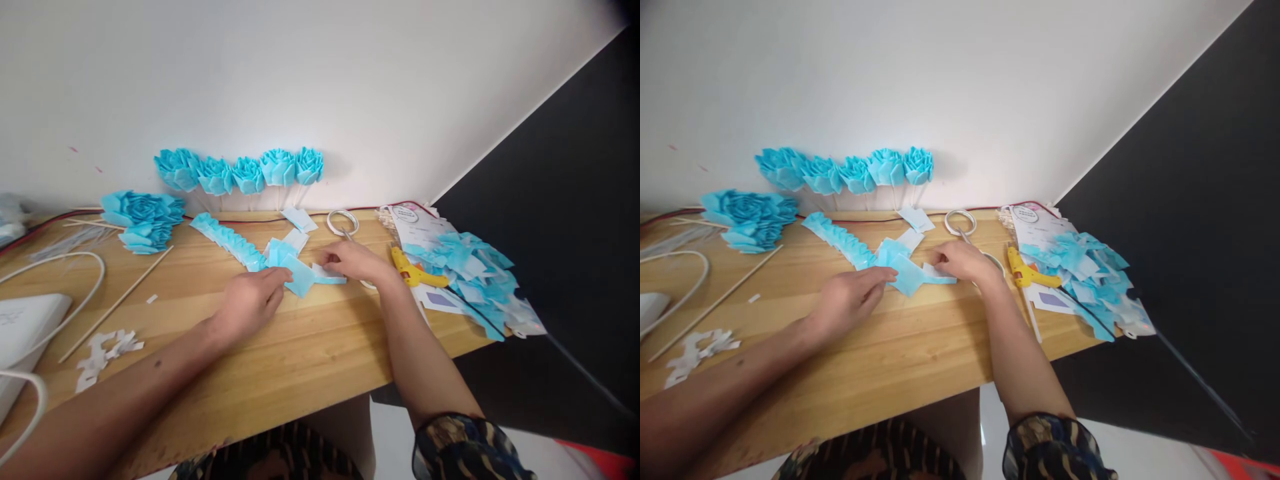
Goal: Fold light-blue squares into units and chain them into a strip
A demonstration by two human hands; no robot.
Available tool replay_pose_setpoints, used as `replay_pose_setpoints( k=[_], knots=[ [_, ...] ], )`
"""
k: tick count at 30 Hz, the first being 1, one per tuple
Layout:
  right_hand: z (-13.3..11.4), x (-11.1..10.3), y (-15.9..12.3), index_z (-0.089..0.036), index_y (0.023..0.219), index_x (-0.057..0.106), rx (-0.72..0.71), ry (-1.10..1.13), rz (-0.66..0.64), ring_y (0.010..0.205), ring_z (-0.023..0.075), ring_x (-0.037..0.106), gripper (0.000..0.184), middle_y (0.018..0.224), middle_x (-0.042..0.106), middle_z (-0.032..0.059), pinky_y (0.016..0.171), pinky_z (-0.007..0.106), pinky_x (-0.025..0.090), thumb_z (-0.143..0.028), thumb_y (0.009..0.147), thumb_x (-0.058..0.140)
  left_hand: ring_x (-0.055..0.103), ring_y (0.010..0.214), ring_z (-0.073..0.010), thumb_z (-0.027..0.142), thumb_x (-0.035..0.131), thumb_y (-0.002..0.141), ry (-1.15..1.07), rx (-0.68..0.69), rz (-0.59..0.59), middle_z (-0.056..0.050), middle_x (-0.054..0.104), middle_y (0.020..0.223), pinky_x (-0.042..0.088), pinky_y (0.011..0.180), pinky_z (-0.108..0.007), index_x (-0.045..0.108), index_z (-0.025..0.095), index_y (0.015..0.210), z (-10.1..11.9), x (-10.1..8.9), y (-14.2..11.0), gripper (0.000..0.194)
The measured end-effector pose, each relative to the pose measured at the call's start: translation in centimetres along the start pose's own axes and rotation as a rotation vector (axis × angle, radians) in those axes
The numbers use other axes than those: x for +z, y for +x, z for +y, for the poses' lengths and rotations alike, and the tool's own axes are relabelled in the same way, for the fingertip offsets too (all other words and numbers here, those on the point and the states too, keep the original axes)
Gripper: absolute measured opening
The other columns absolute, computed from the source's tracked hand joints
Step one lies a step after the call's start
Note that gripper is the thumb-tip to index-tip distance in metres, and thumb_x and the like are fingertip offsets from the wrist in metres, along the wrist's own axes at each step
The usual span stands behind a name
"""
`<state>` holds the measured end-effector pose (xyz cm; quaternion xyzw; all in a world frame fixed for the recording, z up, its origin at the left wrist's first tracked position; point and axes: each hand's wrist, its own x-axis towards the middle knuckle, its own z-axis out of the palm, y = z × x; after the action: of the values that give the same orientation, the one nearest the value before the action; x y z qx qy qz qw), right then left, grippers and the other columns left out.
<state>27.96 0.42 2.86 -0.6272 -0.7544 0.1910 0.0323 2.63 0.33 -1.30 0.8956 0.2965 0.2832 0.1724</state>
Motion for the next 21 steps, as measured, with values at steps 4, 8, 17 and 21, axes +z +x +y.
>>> replay_pose_setpoints(
  k=[4,8,17,21],
  knots=[
    [-0.1,-0.3,-0.1,-0.018,0.077,0.065,0.086,0.0,0.237,0.068,0.0165,0.061,0.01,0.076,0.07,0.0037,0.058,0.025,0.036,-0.018,0.076,0.055,0.062,0.069,-0.0137,0.016,0.044,0.087,-0.213,-0.138,0.182,-0.003,0.071,0.088,0.047,0.067,-0.026,0.065,0.018,0.096,-0.1,-0.6,0.3,0.023],
    [-0.6,-0.3,0.2,-0.018,0.079,0.062,0.015,0.3,0.488,0.075,0.0164,0.064,0.008,0.081,0.07,0.0022,0.067,0.026,0.044,-0.022,0.078,0.056,0.055,0.061,-0.0111,0.021,0.047,0.087,-0.443,-0.299,0.223,-0.003,0.068,0.083,0.044,0.057,-0.024,0.065,0.017,0.098,-0.1,-0.8,0.7,0.021],
    [-4.7,1.2,0.1,-0.021,0.104,0.061,-0.219,0.555,0.493,0.078,0.0155,0.064,0.024,0.082,0.07,0.0004,0.077,0.029,0.049,-0.025,0.08,0.061,0.059,0.081,-0.0147,0.038,0.068,0.075,-0.774,-0.4,0.204,-0.011,0.059,0.112,0.046,0.057,-0.023,0.039,0.019,0.128,0.2,-1.0,1.5,0.064],
    [-6.3,2.0,0.0,-0.022,0.109,0.062,-0.292,0.548,0.441,0.079,0.0146,0.064,0.028,0.082,0.069,-0.0001,0.077,0.028,0.048,-0.023,0.08,0.061,0.06,0.083,-0.0158,0.032,0.064,0.079,-0.834,-0.378,0.187,-0.006,0.062,0.095,0.048,0.065,-0.026,0.037,0.017,0.13,-0.1,-0.7,1.6,0.059]
  ],
)
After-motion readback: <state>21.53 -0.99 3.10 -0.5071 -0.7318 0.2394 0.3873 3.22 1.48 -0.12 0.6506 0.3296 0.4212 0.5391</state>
